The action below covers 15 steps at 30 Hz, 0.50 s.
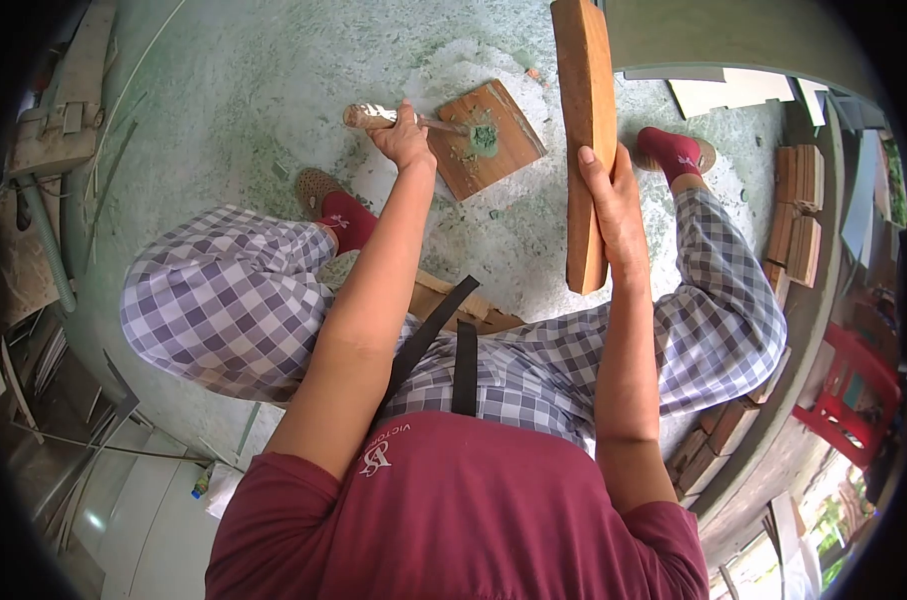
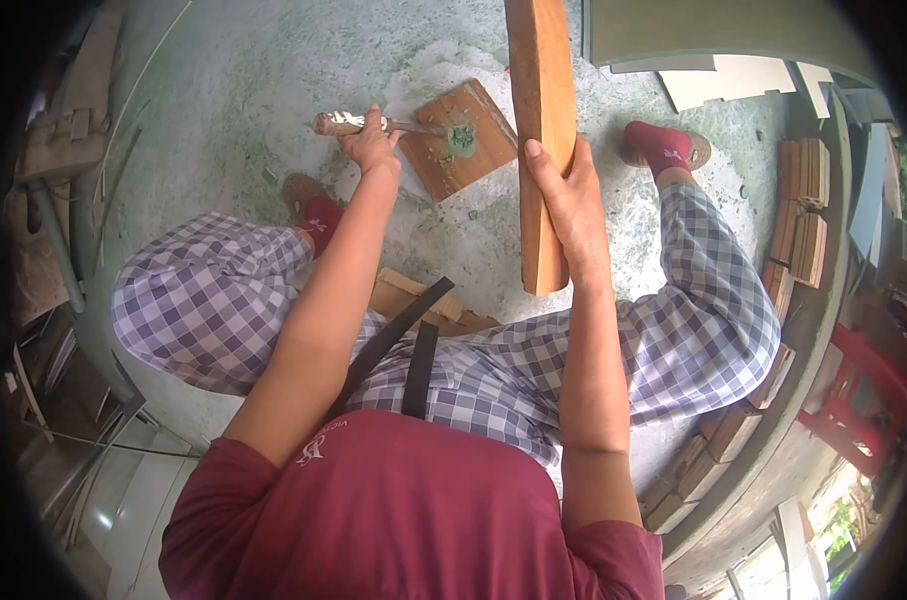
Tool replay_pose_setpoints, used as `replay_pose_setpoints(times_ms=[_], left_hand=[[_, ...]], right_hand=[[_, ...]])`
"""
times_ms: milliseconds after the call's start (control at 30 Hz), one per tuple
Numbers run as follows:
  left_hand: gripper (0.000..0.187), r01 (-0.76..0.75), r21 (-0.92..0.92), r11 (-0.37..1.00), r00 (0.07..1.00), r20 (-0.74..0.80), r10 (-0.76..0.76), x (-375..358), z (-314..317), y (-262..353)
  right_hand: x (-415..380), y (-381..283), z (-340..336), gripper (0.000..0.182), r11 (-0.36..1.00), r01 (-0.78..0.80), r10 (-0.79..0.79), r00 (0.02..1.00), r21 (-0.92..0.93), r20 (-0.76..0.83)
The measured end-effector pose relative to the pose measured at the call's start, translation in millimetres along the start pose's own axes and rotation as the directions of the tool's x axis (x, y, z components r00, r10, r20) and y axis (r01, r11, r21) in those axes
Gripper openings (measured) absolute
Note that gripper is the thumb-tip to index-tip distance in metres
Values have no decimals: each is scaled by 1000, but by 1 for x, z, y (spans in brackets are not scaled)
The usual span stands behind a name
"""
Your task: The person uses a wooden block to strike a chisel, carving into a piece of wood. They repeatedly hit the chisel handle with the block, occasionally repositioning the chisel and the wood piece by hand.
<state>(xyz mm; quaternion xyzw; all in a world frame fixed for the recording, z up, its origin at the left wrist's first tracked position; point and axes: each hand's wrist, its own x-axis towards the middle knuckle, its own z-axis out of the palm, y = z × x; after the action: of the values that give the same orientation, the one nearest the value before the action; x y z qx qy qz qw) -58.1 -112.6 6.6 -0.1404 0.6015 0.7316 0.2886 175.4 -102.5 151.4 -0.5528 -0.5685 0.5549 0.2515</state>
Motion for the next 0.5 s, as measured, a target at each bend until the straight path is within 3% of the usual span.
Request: replay_pose_setpoints(times_ms=[333,433,500], left_hand=[[50,1,31,1000,1000,10,-1,-1,-8,-26],[51,-75,65,995,995,75,70,12,-10,-41],[54,-250,139,958,967,94,238,23,-11,-56]], right_hand=[[-4,-2,15,80,998,23,-19,997,-57,69],[-3,5,17,81,992,27,-20,998,-120,64],[-3,3,18,82,985,48,-36,996,-168,75]])
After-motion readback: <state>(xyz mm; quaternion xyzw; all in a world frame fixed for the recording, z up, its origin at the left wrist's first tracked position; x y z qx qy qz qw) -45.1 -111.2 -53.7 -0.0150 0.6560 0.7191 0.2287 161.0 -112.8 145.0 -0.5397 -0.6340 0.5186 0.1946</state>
